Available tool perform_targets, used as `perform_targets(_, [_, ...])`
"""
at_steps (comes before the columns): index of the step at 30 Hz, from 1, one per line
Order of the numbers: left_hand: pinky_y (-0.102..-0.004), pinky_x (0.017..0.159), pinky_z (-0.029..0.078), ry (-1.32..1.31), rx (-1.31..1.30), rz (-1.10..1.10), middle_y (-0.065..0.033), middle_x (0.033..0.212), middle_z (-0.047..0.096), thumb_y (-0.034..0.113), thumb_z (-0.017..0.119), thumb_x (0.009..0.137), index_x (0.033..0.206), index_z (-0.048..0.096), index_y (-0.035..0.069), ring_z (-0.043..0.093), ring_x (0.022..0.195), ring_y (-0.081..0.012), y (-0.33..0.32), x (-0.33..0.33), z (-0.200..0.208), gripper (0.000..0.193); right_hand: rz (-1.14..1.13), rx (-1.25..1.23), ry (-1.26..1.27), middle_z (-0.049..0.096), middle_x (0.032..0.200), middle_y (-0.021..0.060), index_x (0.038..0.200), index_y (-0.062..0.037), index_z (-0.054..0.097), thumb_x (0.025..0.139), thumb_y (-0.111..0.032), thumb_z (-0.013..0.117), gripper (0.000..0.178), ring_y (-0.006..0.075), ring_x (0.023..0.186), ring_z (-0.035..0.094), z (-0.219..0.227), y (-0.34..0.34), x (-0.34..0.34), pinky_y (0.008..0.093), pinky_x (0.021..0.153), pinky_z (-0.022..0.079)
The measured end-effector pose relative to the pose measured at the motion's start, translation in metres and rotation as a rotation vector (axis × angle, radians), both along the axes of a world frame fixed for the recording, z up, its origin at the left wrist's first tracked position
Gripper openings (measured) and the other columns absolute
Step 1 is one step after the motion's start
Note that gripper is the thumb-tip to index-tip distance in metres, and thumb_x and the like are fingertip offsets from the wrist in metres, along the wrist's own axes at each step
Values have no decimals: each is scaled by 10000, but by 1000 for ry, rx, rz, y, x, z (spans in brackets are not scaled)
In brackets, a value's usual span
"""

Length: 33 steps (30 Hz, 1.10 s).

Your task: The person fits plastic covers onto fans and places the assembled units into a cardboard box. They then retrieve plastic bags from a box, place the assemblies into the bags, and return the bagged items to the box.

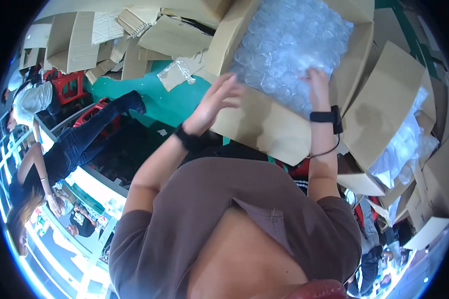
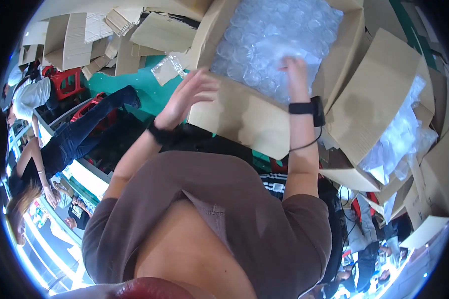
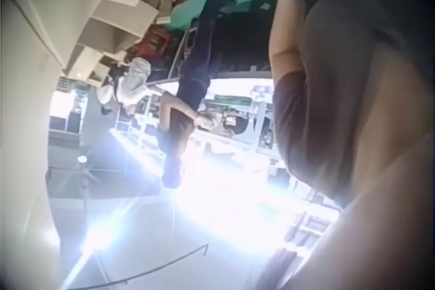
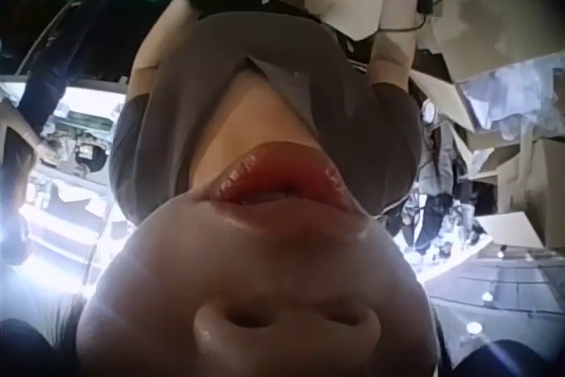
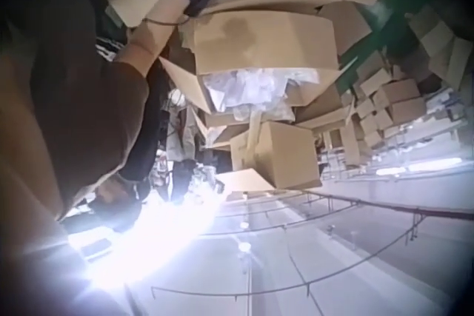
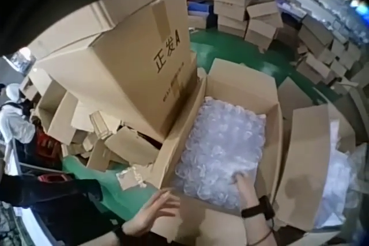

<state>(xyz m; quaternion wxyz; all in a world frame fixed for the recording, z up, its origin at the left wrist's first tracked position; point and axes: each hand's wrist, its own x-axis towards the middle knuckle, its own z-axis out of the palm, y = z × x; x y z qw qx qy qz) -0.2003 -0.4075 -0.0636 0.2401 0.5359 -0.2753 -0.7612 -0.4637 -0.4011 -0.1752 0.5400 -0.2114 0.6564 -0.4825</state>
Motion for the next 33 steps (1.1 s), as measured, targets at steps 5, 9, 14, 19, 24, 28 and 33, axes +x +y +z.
perform_targets(5, [-325,806,407,531,396,9,-90,971,542,352,417,844,1102,436,22,536,886,-191,-26,-25,-25,420,772,-257,-201,554,908,103,1070,9,468,762,-144,524,348,116,810,517,90,5,53,264,691,421])
perform_targets(9, [-343,834,399,534,395,92,-99,1023,536,297,420,841,1064,460,17,533,911,-211,-13,7,-10,360,381,102,203,545,974,145,1144,38,410,756,-303,557,537,200,911,509,3,-17,-16,279,766,406])
perform_targets(14, [-354,832,410,535,355,399,-93,1014,539,184,461,806,1019,478,20,537,912,-212,12,49,-22,269,711,540,952,471,1116,208,1102,3,454,741,-452,501,583,350,1033,441,-135,-16,-56,402,875,344])
perform_targets(19, [-334,798,428,827,277,590,-67,947,565,168,465,803,985,507,43,549,873,-179,43,96,-10,224,883,-77,641,488,1090,171,1094,3,462,763,-350,482,485,307,982,470,-53,4,66,390,833,374])
perform_targets(24, [-310,785,432,793,23,543,-60,929,570,171,463,806,977,525,40,551,860,-161,73,136,-1,224,785,-306,293,509,1059,126,1084,3,472,790,-222,459,371,254,918,506,27,12,65,374,781,411])
perform_targets(28, [-294,789,422,495,-86,365,-51,941,561,281,433,842,991,526,33,544,866,-152,105,192,15,303,635,-392,-14,527,1033,89,1076,3,480,812,-120,440,295,211,867,535,120,4,203,362,739,441])
perform_targets(33, [-262,811,394,445,-199,288,-63,980,543,487,300,847,1026,512,26,500,911,-115,179,297,45,537,1234,-807,66,565,917,135,1015,19,501,734,-35,434,294,221,836,542,161,47,391,324,739,430])
